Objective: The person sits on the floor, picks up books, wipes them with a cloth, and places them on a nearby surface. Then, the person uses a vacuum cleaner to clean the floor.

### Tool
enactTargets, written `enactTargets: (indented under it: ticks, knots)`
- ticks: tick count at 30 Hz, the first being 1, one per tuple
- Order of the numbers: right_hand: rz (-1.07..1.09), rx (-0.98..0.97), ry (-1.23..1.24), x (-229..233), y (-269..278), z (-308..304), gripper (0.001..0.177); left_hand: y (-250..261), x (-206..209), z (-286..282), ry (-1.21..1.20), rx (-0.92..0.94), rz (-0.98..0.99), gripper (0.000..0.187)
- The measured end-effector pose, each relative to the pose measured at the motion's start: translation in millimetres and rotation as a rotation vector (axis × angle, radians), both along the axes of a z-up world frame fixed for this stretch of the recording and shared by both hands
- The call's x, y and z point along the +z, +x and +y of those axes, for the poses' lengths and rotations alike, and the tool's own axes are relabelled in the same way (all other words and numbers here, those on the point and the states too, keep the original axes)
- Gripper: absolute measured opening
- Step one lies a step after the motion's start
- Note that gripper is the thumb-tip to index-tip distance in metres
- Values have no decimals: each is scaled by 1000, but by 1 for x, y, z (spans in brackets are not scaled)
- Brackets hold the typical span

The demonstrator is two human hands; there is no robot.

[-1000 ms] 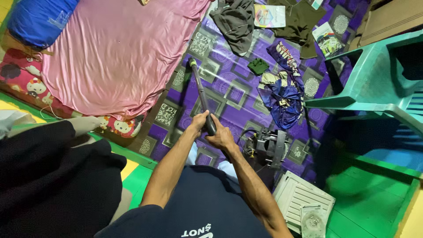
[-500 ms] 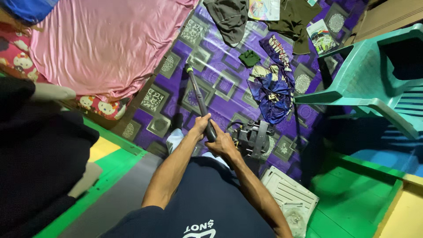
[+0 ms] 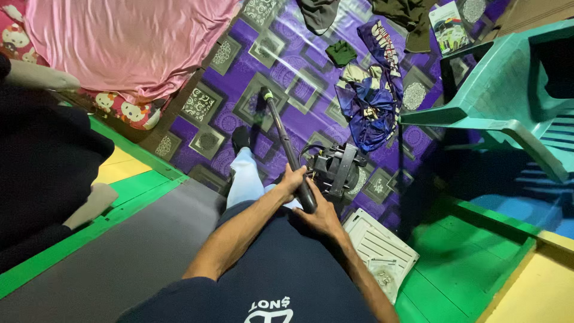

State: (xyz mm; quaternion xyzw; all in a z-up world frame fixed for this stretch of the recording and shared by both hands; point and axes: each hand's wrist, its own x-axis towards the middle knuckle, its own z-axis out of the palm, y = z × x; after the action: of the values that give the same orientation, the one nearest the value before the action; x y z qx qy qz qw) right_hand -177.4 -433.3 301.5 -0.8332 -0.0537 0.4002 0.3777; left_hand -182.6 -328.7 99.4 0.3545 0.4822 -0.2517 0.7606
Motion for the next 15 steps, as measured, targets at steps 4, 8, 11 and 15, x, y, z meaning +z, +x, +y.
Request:
enactTargets:
  ticks: [4,8,11,15]
  knots:
    - [-1,8,-7,3,-6,-6,97,-4,22,-1,-34,-29,5,72]
    - [43,-22,-58,12,3,5,97,4,26,7,-34,-33,31,90]
    - [94,-28,-116,13,15,20,97,12,18,15,3,-26,26,94]
    - [15,-11,-25,6,29,37,94,26,-8,26,82,31,-52,88]
